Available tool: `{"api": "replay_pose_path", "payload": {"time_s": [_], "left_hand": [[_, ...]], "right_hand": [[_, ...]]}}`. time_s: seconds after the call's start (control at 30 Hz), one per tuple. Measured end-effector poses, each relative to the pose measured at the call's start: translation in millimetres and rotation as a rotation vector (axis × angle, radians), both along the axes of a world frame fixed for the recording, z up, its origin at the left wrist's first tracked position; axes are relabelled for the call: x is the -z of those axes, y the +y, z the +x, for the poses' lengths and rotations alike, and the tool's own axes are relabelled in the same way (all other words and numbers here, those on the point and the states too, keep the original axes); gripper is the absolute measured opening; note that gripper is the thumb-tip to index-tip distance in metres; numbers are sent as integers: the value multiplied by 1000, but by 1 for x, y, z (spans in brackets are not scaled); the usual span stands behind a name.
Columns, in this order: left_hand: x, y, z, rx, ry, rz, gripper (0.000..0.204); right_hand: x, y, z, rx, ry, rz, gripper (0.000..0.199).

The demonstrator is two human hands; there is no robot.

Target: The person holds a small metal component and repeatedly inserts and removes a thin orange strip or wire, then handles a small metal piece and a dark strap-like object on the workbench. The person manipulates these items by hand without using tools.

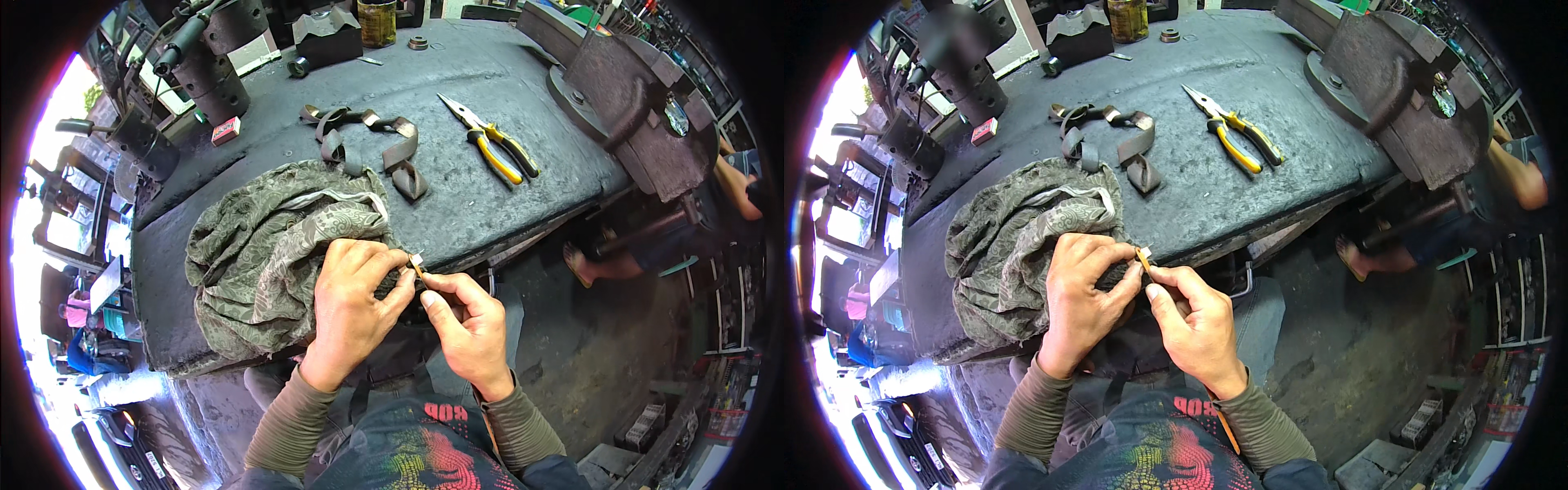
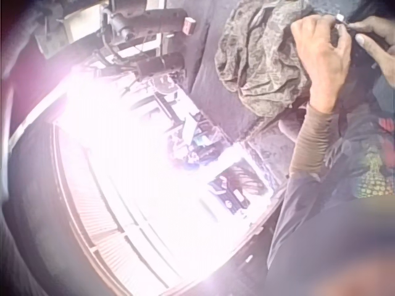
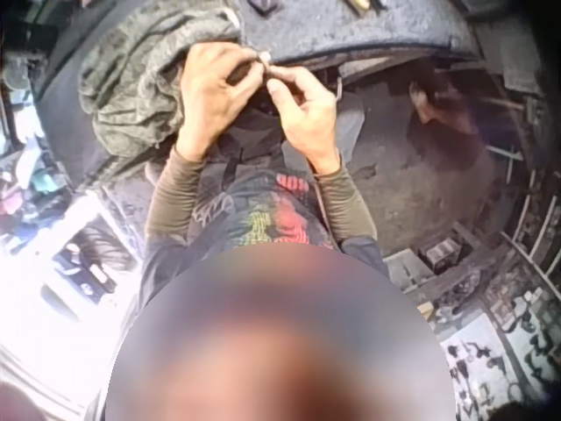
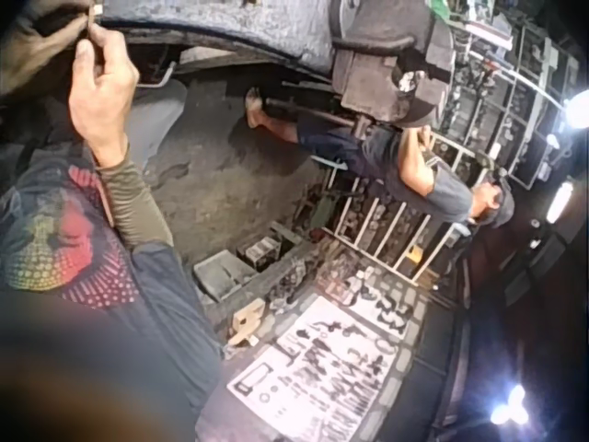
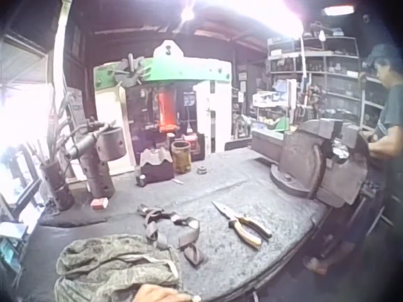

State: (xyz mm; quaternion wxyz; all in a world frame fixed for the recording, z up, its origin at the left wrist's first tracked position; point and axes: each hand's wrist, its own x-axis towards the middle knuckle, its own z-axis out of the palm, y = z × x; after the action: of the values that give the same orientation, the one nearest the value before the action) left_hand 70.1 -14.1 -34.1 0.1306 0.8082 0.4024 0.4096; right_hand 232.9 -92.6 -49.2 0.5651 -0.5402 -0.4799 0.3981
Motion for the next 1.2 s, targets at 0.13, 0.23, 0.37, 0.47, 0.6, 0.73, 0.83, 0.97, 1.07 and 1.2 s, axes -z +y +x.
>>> {"api": "replay_pose_path", "payload": {"time_s": [0.13,0.23,0.37,0.47,0.6,0.73,0.83,0.97,1.07,1.2], "left_hand": [[-1,-2,1,-31,18,-16,22],[0,-3,2,-46,27,-8,22],[-1,0,4,-36,19,-2,24],[-5,3,4,-16,1,-12,24],[-2,1,1,-22,-1,-52,22],[15,3,-1,77,-48,3,19],[20,3,6,87,-128,163,20],[25,6,6,72,-97,30,17],[26,-2,-8,16,-217,-2,15],[28,-3,-10,28,-210,-32,14]], "right_hand": [[6,1,-6,44,-25,33,19],[8,-4,-6,53,5,-20,20],[7,-5,-5,58,-21,34,21],[9,1,-5,59,-3,54,21],[7,4,-1,38,-5,-30,22],[-1,0,4,103,-138,-26,21],[-11,1,9,70,-211,-101,20],[-10,5,3,55,-193,-141,30],[-12,2,-10,28,-269,-137,29],[-13,-5,-16,2,-72,-158,30]]}}
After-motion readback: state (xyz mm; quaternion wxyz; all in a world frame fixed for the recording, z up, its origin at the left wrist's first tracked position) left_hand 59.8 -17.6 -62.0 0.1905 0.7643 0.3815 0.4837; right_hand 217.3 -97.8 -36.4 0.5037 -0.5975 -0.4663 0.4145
